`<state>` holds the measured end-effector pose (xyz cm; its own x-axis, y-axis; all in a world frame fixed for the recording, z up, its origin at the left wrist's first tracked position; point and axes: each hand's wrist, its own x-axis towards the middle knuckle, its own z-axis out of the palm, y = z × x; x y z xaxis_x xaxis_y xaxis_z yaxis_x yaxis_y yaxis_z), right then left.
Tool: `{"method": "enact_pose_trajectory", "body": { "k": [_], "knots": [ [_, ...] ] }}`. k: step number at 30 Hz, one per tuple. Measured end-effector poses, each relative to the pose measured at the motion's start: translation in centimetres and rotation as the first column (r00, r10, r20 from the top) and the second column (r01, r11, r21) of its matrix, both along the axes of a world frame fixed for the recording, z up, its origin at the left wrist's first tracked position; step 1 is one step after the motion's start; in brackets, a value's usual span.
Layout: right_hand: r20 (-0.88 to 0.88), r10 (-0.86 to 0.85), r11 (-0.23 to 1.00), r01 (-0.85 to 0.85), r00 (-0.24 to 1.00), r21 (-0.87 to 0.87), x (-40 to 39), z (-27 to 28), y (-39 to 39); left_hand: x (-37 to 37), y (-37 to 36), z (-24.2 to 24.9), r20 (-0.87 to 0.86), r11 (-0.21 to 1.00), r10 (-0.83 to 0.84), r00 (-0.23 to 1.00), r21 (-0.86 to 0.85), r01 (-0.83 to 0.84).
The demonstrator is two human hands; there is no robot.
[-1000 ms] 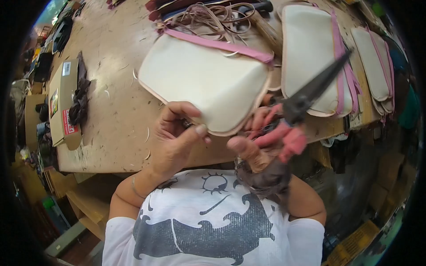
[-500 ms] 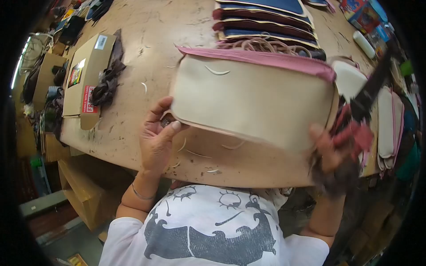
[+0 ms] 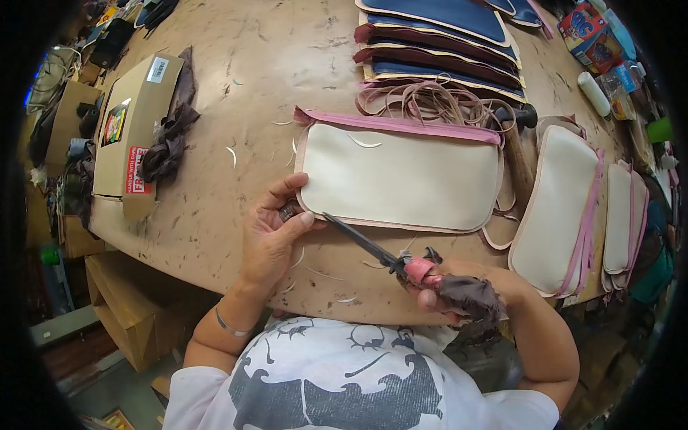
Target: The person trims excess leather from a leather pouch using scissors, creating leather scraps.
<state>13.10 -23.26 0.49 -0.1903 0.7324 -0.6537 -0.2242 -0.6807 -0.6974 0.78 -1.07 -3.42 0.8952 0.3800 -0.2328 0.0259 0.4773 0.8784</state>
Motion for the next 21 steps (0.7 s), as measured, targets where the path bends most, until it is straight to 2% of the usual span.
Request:
{"method": "enact_pose_trajectory", "body": {
  "k": [1, 6, 7, 9, 10, 11, 12, 14, 15, 17, 19, 21],
  "knots": [
    [-0.071, -0.025, 0.998, 0.03, 0.997, 0.062, 0.0, 0.2, 0.9, 0.0, 0.0, 0.0, -0.006, 1.0, -0.003, 1.0, 0.003, 0.003],
    [-0.083, -0.116, 0.993, 0.115, 0.99, -0.015, -0.5, 0.4, 1.7, 0.0, 0.1, 0.1, -0.01, 1.0, -0.006, 1.0, -0.008, 0.006],
    [-0.073, -0.144, 0.989, 0.141, 0.987, -0.045, -0.5, 0.8, 2.0, 0.0, 0.0, 0.2, -0.002, 0.997, -0.005, 1.0, 0.075, 0.005],
    [0.018, -0.04, 0.998, 0.041, 0.999, -0.047, -0.2, 0.0, 1.4, 0.0, -0.3, 0.6, 0.012, 0.972, -0.012, 1.0, 0.235, 0.008],
    [0.06, 0.013, 0.998, -0.01, 0.998, -0.055, -0.2, -0.1, 1.2, -0.1, -0.3, 1.1, -0.062, 0.873, -0.059, 0.996, 0.481, 0.081],
    [0.172, -0.017, 0.994, 0.035, 0.985, -0.106, -0.5, 0.7, 0.8, -0.3, -0.1, 1.7, -0.148, 0.711, -0.086, 0.985, 0.684, 0.165],
    [0.139, -0.109, 0.986, 0.125, 0.984, -0.114, -1.2, -0.1, -0.1, -0.2, 0.0, 2.1, -0.233, 0.495, -0.092, 0.968, 0.833, 0.247],
    [0.03, -0.292, 0.949, 0.293, 0.956, -0.115, -2.9, -2.8, -3.2, 0.4, 0.2, 2.2, -0.065, 0.061, -0.001, 0.998, 0.996, 0.065],
    [-0.056, -0.378, 0.922, 0.37, 0.924, -0.114, -3.7, -4.0, -4.8, 1.0, 0.4, 2.3, 0.037, -0.175, 0.011, 0.999, 0.984, -0.034],
    [-0.337, -0.519, 0.85, 0.517, 0.786, -0.102, -5.1, -5.9, -8.3, 2.3, 0.9, 3.5, 0.093, -0.242, -0.146, 0.985, 0.962, -0.127],
    [-0.409, -0.553, 0.814, 0.576, 0.726, -0.077, -5.6, -5.2, -9.7, 3.4, 1.0, 3.3, 0.228, -0.02, -0.299, 0.927, 0.969, -0.245],
    [-0.367, -0.558, 0.808, 0.588, 0.744, -0.036, -5.6, -3.6, -10.5, 2.7, 1.2, 4.9, 0.212, 0.103, -0.094, 0.973, 0.974, -0.203]
  ]
}}
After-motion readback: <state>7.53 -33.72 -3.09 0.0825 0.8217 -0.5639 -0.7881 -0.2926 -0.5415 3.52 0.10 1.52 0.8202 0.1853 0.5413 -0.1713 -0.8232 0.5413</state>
